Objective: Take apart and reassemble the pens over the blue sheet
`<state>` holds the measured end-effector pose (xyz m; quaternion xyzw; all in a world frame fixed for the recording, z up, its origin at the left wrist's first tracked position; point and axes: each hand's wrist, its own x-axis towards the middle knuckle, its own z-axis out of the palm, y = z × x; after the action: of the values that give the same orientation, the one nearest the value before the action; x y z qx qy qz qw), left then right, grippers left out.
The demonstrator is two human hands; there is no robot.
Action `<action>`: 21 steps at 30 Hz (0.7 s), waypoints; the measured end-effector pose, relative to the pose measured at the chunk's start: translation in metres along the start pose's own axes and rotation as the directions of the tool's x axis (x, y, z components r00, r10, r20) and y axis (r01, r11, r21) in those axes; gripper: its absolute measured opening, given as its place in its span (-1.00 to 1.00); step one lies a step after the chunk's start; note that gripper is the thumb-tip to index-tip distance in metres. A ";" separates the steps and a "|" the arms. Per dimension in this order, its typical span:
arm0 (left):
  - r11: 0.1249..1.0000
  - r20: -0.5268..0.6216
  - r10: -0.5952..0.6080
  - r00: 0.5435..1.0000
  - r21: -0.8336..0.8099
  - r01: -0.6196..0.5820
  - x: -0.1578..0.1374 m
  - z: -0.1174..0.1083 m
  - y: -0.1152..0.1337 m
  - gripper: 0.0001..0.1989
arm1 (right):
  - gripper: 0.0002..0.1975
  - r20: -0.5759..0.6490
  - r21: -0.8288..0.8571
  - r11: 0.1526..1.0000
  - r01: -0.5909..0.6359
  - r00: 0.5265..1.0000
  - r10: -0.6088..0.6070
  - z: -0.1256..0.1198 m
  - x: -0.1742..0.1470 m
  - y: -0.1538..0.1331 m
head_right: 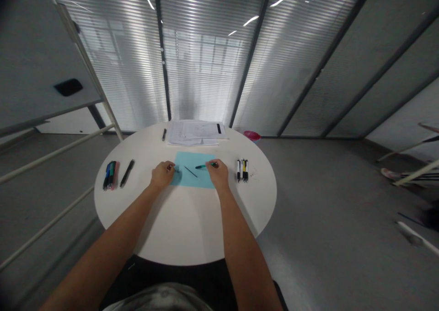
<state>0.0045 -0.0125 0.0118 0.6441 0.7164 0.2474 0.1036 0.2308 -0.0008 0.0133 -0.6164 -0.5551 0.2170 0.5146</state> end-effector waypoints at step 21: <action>0.995 0.044 0.048 0.998 0.091 -0.052 -0.001 -0.001 0.000 -0.68 | -0.60 -0.069 -0.295 0.934 0.203 0.970 -0.233 -0.010 -0.013 -0.018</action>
<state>0.0047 -0.0135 0.0124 0.6710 0.7083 0.2031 0.0828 0.2273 -0.0186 0.0285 -0.6292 -0.6182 0.0441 0.4690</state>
